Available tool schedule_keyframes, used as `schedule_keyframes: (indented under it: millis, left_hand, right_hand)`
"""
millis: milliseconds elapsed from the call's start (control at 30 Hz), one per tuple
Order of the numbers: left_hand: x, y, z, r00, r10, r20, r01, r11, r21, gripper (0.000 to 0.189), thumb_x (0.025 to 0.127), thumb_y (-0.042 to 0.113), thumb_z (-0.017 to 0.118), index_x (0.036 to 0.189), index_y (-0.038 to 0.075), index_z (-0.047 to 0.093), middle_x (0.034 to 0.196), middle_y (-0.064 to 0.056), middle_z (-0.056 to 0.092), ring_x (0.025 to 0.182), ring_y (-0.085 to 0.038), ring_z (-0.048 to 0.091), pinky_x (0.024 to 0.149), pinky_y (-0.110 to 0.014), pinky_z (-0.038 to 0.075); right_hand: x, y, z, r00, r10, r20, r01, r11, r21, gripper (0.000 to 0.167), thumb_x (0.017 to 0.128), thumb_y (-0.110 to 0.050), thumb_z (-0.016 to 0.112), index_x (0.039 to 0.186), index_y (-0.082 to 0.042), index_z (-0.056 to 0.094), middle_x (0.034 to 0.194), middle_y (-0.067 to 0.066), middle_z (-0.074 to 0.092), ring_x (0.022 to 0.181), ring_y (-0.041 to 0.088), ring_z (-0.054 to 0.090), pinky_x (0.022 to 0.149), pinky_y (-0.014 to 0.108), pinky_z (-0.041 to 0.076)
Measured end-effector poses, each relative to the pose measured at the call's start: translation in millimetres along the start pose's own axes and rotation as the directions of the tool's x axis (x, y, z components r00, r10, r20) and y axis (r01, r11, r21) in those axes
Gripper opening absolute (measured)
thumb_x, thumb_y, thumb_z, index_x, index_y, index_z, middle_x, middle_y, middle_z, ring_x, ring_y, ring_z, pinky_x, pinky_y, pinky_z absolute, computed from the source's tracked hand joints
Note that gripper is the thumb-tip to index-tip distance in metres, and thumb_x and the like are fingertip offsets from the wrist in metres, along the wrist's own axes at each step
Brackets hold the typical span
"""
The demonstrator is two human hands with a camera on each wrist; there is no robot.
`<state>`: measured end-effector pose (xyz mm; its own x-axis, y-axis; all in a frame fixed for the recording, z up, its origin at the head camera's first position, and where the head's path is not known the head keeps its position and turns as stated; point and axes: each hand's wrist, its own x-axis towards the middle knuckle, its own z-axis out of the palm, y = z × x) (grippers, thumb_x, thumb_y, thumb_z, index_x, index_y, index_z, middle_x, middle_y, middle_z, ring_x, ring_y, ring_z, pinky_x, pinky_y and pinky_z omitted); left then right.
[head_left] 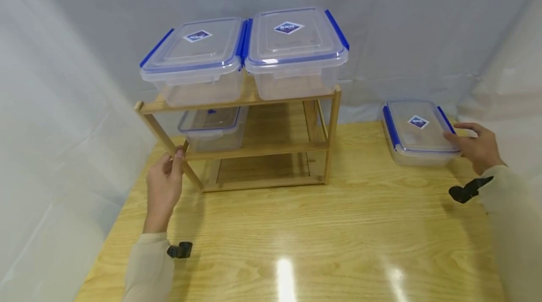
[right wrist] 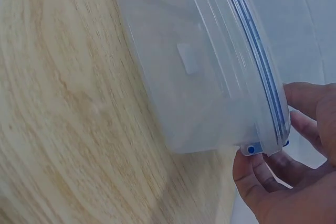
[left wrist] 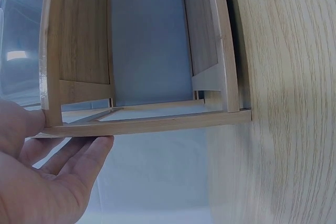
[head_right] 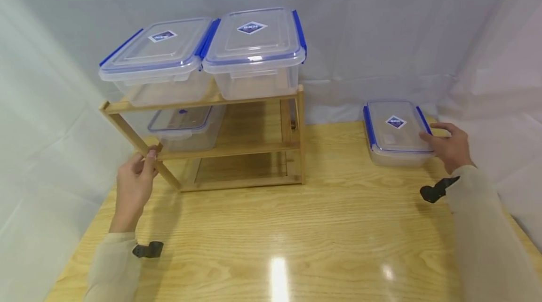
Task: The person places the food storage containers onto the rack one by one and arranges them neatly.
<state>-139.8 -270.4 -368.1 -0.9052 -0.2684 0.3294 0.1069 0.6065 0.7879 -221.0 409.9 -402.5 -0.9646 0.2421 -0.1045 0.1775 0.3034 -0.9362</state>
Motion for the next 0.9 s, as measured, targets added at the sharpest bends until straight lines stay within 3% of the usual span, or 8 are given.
schedule_keyframes:
  millis: [200,500,633,767,900]
  left_hand:
    - [1.1,-0.9,0.1,1.000,-0.008,-0.002,0.008,1.000,0.011,0.053,0.108,0.046,0.044,0.138,0.005,0.062,0.124,-0.025,0.067,0.110,-0.043,0.067,0.091,-0.057,0.055]
    - [0.9,-0.4,0.5,1.000,0.019,-0.018,-0.019,1.000,0.005,0.051,0.108,0.042,0.045,0.137,0.005,0.063,0.122,-0.026,0.068,0.110,-0.043,0.067,0.089,-0.058,0.055]
    - [1.1,-1.3,0.5,1.000,0.018,-0.017,-0.018,1.000,0.003,0.052,0.108,0.044,0.045,0.138,0.005,0.063,0.121,-0.025,0.068,0.110,-0.042,0.067,0.090,-0.057,0.055]
    - [1.4,-2.5,0.5,1.000,0.017,-0.021,-0.017,1.000,0.002,0.053,0.108,0.045,0.045,0.137,0.005,0.063,0.122,-0.025,0.068,0.111,-0.042,0.067,0.090,-0.057,0.055]
    - [1.3,-2.8,0.7,1.000,0.020,-0.023,-0.020,1.000,-0.010,0.053,0.108,0.044,0.045,0.134,0.003,0.064,0.123,-0.026,0.067,0.112,-0.042,0.066,0.091,-0.058,0.055]
  right_hand:
    - [-3.5,2,3,0.997,-0.041,0.064,0.042,0.999,-0.003,0.030,0.096,-0.029,0.072,0.121,-0.032,0.055,0.086,-0.024,0.061,0.071,0.005,0.055,0.060,0.023,0.053]
    - [-12.7,1,7,0.981,-0.071,0.180,0.084,0.994,-0.064,0.032,0.100,-0.028,0.067,0.127,-0.034,0.051,0.090,-0.025,0.065,0.081,-0.002,0.062,0.067,0.020,0.056]
    - [-15.7,1,11,0.972,-0.082,0.219,0.100,0.992,-0.071,0.037,0.101,-0.028,0.066,0.134,-0.028,0.049,0.093,-0.024,0.065,0.086,-0.003,0.064,0.070,0.020,0.057]
    - [-16.6,3,16,0.966,-0.089,0.244,0.098,0.995,-0.026,0.039,0.101,-0.023,0.066,0.136,-0.022,0.049,0.095,-0.021,0.065,0.087,-0.002,0.065,0.071,0.021,0.058]
    - [-18.3,4,20,0.957,-0.106,0.268,0.082,0.992,0.100,0.037,0.100,-0.014,0.066,0.133,-0.021,0.052,0.096,-0.018,0.068,0.086,0.001,0.067,0.071,0.021,0.058]
